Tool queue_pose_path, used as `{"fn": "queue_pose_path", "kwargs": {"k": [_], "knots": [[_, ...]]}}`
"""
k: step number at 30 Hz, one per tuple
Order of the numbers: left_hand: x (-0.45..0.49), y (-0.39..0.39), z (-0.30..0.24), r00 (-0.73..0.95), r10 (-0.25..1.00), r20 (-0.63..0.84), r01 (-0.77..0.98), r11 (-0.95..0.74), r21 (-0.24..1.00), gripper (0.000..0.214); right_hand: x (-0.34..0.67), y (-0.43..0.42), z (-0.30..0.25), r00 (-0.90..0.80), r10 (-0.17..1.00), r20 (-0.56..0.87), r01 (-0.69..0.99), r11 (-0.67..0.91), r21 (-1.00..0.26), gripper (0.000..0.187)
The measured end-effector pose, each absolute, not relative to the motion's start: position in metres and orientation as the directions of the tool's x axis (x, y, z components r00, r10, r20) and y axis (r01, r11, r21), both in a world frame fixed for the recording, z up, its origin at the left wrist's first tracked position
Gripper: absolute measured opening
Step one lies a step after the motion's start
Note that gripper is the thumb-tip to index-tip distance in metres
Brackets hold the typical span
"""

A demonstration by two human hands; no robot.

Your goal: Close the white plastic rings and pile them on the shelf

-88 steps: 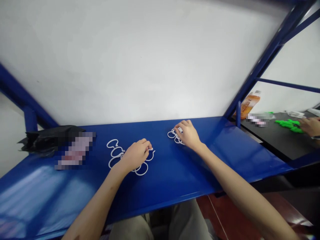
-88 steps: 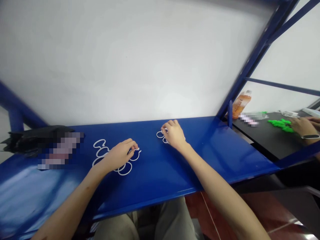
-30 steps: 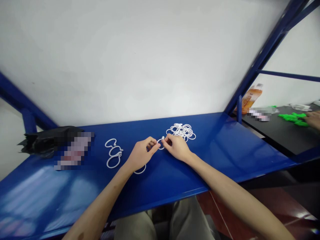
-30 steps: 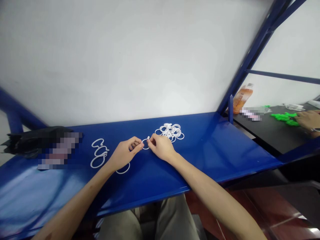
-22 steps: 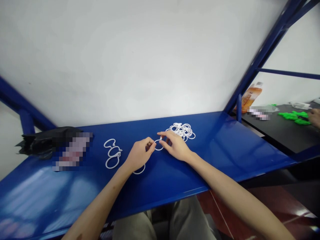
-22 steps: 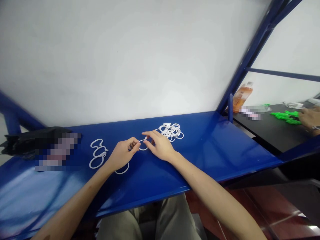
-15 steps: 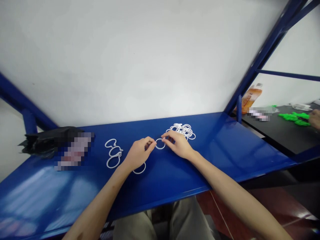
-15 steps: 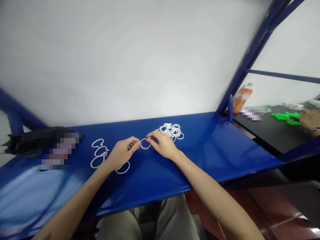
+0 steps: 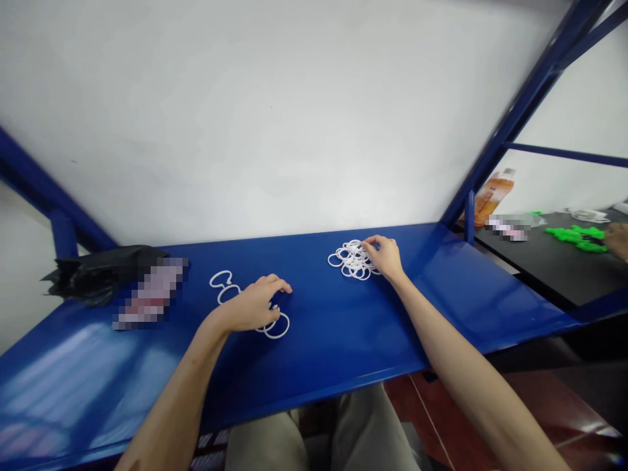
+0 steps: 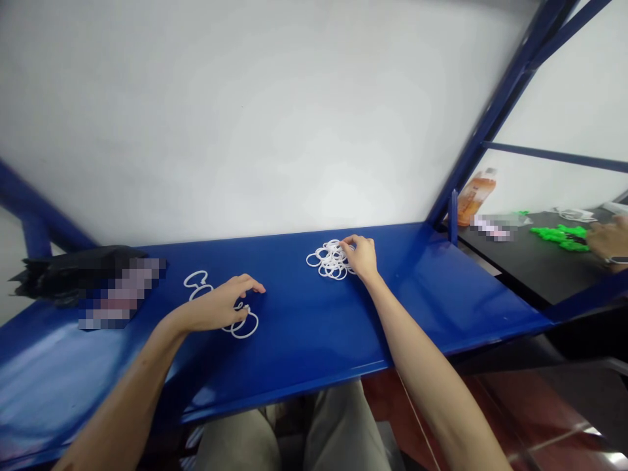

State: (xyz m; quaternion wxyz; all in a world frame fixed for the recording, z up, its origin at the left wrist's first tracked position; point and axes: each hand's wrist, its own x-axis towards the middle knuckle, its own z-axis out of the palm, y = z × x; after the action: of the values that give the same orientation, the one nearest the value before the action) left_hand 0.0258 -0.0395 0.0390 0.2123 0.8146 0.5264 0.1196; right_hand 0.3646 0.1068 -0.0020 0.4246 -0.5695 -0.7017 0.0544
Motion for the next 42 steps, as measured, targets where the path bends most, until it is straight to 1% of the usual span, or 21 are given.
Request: {"fn": "queue_pose_path", "kwargs": {"k": [3, 7, 10, 12, 15, 16, 18, 20, 22, 24, 29, 30, 36, 42], "knots": [[0.025, -0.035, 0.029, 0.431, 0.9, 0.068, 0.777, -0.409, 0.479, 0.036, 0.364, 0.105, -0.002, -0.022, 0.84, 0.542, 0.783, 0.352, -0.514, 0.023], [0.029, -0.029, 0.017, 0.374, 0.917, 0.138, 0.784, -0.392, 0.481, 0.019, 0.364, 0.102, 0.001, -0.018, 0.813, 0.582, 0.797, 0.363, -0.482, 0.021], [0.036, -0.026, 0.013, 0.33, 0.924, 0.195, 0.791, -0.383, 0.477, 0.013, 0.36, 0.095, 0.007, -0.011, 0.763, 0.646, 0.811, 0.385, -0.441, 0.02], [0.042, -0.026, 0.013, 0.328, 0.922, 0.204, 0.793, -0.387, 0.471, 0.009, 0.353, 0.084, 0.013, -0.035, 0.723, 0.69, 0.809, 0.426, -0.406, 0.02], [0.053, -0.027, 0.014, 0.356, 0.911, 0.208, 0.771, -0.412, 0.486, 0.009, 0.332, 0.059, 0.021, -0.164, 0.688, 0.707, 0.745, 0.556, -0.368, 0.018], [0.057, -0.027, 0.014, 0.367, 0.905, 0.215, 0.754, -0.425, 0.501, 0.008, 0.323, 0.05, 0.022, -0.242, 0.69, 0.682, 0.698, 0.612, -0.372, 0.017], [0.065, -0.029, 0.014, 0.384, 0.892, 0.239, 0.713, -0.451, 0.537, 0.007, 0.305, 0.032, 0.023, -0.442, 0.683, 0.582, 0.563, 0.716, -0.413, 0.014], [0.072, -0.031, 0.014, 0.397, 0.879, 0.263, 0.674, -0.474, 0.567, 0.009, 0.29, 0.018, 0.021, -0.61, 0.648, 0.456, 0.475, 0.76, -0.444, 0.013], [0.076, -0.032, 0.014, 0.399, 0.873, 0.279, 0.646, -0.484, 0.591, 0.012, 0.281, 0.01, 0.017, -0.689, 0.626, 0.366, 0.46, 0.767, -0.447, 0.015], [0.079, -0.033, 0.015, 0.374, 0.881, 0.291, 0.627, -0.471, 0.62, 0.012, 0.278, 0.008, 0.014, -0.708, 0.627, 0.324, 0.462, 0.759, -0.46, 0.015], [0.08, -0.032, 0.018, 0.298, 0.9, 0.318, 0.611, -0.436, 0.661, 0.005, 0.283, 0.012, 0.013, -0.726, 0.611, 0.315, 0.415, 0.755, -0.508, 0.004], [0.079, -0.032, 0.019, 0.296, 0.899, 0.322, 0.613, -0.438, 0.658, 0.004, 0.283, 0.012, 0.013, -0.723, 0.615, 0.314, 0.418, 0.752, -0.509, 0.002], [0.078, -0.031, 0.019, 0.326, 0.875, 0.357, 0.65, -0.482, 0.588, 0.014, 0.285, 0.012, 0.017, -0.679, 0.674, 0.29, 0.479, 0.707, -0.52, 0.005], [0.074, -0.028, 0.017, 0.345, 0.871, 0.35, 0.653, -0.491, 0.577, 0.023, 0.288, 0.014, 0.019, -0.654, 0.7, 0.287, 0.502, 0.685, -0.528, 0.005]]}}
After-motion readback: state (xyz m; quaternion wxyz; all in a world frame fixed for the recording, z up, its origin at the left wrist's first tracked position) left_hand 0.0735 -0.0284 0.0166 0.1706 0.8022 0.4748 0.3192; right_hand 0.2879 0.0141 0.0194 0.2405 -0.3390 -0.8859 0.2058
